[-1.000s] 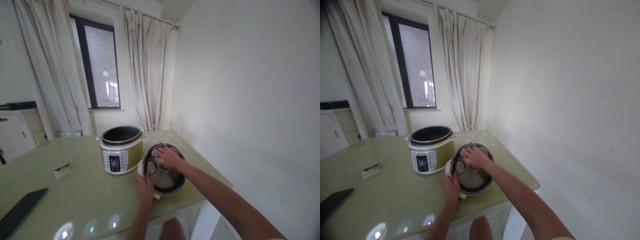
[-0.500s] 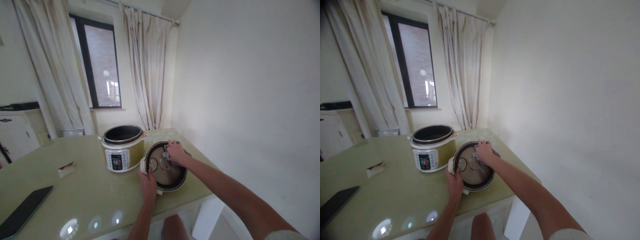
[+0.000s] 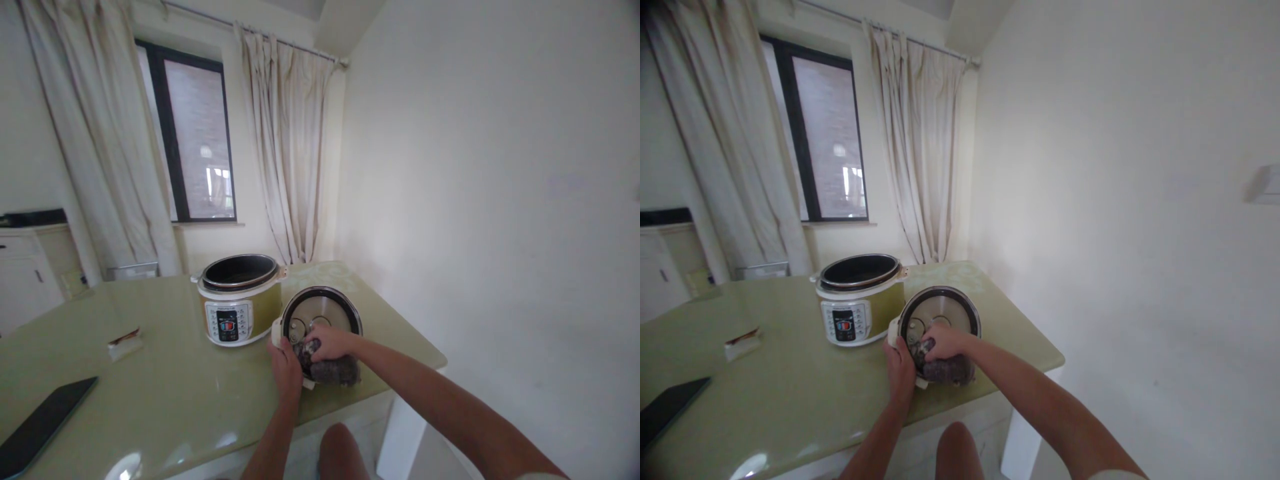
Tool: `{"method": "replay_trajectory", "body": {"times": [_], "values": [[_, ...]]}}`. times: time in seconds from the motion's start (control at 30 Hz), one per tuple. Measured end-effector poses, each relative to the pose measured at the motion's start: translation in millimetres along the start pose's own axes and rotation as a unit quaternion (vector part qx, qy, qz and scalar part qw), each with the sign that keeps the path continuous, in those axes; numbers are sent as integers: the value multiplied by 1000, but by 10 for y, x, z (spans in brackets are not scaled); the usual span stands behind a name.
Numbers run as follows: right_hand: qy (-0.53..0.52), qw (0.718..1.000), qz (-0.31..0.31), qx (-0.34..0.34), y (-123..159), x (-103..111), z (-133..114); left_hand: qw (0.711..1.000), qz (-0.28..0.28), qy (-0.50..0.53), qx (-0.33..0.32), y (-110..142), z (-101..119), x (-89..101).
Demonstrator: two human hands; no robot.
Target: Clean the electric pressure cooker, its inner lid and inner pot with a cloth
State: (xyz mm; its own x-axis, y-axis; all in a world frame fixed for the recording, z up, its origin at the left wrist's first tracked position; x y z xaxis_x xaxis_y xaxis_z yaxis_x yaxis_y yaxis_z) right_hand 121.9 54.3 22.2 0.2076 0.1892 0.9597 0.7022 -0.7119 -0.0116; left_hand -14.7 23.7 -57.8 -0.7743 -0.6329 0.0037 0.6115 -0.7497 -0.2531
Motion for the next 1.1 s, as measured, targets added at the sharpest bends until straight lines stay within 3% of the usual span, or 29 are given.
{"method": "replay_trajectory", "body": {"times": [0.1, 0.2, 0.3, 0.4, 0.5, 0.57, 0.67, 0.77, 0.83, 0.93, 1.1], "values": [[-127, 984, 118, -31, -181, 78, 34, 1000, -1, 3, 2, 8, -12, 28], [-201, 942, 242, -115, -208, 114, 148, 1000, -15, 15, -13, 2, 1, 24], [-225, 913, 294, -172, -155, 55, 206, 999, -31, 16, 4, -16, -49, 6], [-203, 941, 234, -134, -146, -6, 133, 999, -28, 2, 18, -22, -76, 17], [-129, 984, 104, -61, -78, -61, 28, 1000, -3, -6, 22, -13, -66, 56], [-59, 998, 22, -29, 29, -82, 0, 1000, 11, -13, 16, -5, -48, 71], [57, 995, -78, -9, 213, -75, 36, 999, 13, -21, -20, -4, -3, 53], [179, 975, -133, -23, 339, 0, 172, 998, 17, -24, -56, -4, 29, 39], [266, 954, -128, -45, 342, 113, 290, 997, 19, -29, -63, -2, 29, 34], [369, 927, -48, -43, 201, 366, 330, 997, 25, -43, -51, 0, 8, 37], [449, 876, 55, 168, -133, 496, -53, 996, 30, -55, -63, -17, -4, 27]]}}
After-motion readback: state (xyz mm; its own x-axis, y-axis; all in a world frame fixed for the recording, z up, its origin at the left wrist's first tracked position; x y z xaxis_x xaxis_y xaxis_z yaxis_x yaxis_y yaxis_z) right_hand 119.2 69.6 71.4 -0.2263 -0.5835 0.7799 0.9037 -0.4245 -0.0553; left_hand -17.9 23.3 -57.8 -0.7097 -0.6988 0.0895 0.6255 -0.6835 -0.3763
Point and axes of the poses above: each hand's wrist, its own y-axis away from the middle knuckle, its own x-axis out of the back of the hand, z = x × y, the point moved 9 cm from there along -y, towards the middle knuckle, and after that the axes turned 2 degrees about y, right-handed, at the moved point
